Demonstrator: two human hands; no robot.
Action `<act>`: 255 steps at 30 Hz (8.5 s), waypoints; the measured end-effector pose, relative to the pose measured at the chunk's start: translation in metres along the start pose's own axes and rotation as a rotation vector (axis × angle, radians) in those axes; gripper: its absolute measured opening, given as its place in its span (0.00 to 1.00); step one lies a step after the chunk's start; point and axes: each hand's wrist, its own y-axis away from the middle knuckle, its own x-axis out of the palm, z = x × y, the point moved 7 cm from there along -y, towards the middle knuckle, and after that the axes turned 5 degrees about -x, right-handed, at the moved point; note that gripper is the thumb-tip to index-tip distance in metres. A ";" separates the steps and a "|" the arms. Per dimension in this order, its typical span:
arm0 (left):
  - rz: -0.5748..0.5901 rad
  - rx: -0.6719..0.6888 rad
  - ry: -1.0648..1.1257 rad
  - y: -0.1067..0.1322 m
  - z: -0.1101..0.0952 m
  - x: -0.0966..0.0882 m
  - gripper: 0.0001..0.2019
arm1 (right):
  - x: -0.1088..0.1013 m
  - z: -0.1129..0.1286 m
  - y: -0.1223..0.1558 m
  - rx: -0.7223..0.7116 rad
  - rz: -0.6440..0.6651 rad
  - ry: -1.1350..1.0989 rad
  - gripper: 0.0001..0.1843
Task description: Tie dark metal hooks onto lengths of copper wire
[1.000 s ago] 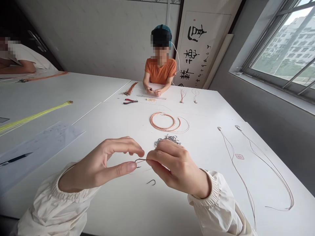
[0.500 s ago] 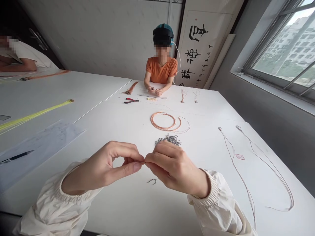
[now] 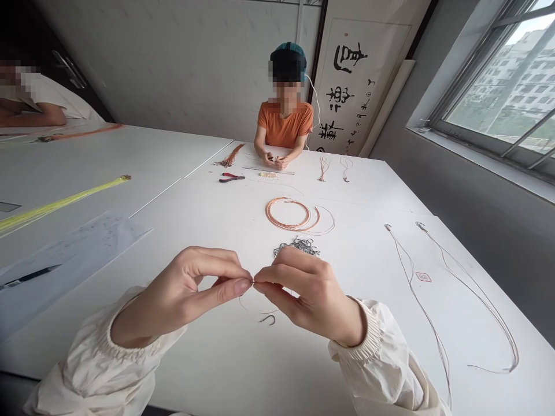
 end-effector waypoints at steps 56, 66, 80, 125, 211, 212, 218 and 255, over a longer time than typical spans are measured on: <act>-0.186 0.127 -0.116 -0.006 0.016 0.001 0.11 | 0.008 -0.049 -0.007 0.565 0.096 -0.249 0.04; -0.239 0.272 -0.112 -0.003 0.001 -0.003 0.11 | 0.032 -0.077 0.003 0.692 0.067 -0.833 0.06; -0.370 0.300 -0.225 -0.001 0.005 -0.012 0.07 | 0.015 -0.007 0.001 0.110 -0.185 0.128 0.10; -0.066 0.033 0.383 -0.007 0.015 -0.012 0.14 | 0.022 -0.036 0.004 0.431 -0.240 -0.463 0.05; -0.125 -0.014 0.364 -0.007 0.021 -0.011 0.12 | 0.023 -0.044 -0.005 0.441 -0.105 -0.564 0.05; -0.112 -0.029 0.381 -0.008 0.021 -0.010 0.13 | 0.022 -0.044 -0.005 0.433 -0.093 -0.576 0.05; -0.169 -0.020 0.343 -0.009 0.020 -0.009 0.07 | 0.019 -0.046 -0.003 0.485 -0.046 -0.545 0.06; -0.286 0.366 -0.164 0.000 0.001 0.001 0.11 | 0.018 -0.065 -0.032 0.599 0.391 -0.523 0.04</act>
